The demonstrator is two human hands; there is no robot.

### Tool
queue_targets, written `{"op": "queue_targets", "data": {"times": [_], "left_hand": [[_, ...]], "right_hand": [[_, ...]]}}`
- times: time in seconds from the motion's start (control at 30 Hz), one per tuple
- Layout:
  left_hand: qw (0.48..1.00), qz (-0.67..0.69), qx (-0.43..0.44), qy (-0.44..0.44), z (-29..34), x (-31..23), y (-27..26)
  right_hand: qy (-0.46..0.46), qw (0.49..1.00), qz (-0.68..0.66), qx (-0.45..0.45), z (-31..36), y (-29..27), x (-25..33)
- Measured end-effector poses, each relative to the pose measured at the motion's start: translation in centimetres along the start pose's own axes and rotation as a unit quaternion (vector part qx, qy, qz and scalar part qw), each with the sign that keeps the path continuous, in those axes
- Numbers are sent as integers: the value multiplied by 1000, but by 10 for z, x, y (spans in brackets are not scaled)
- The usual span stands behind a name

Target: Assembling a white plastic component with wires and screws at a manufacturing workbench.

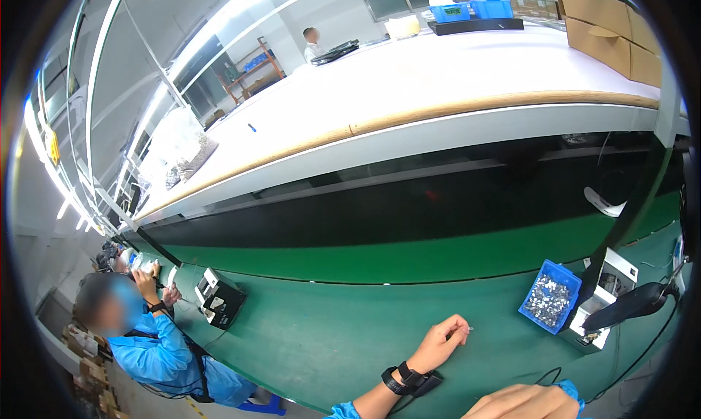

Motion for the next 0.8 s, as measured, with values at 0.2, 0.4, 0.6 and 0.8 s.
{"op": "queue_targets", "data": {"times": [0.2, 0.4, 0.6, 0.8], "left_hand": [[1000, -23, -1, 1, 1, -4, -2], [1000, -26, 2, -9, 0, -1, -3], [1000, -21, -5, -3, 1, -2, -2], [1000, -19, 0, -2, -2, -4, -1]], "right_hand": [[-51, 996, 33, -63, -2, -3, -1], [-127, 983, -43, -128, 2, -14, -5], [-83, 993, -19, -85, 1, -15, -3], [-72, 993, -33, -94, 4, -16, -1]]}}
Point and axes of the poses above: each hand's wrist, its own z-axis away from the middle knuckle, its own y-axis out of the palm, x = y × z, the point moved 6 cm from there along -z, towards the middle knuckle, and after that the axes turned 13 degrees about y, right-handed, at the moved point
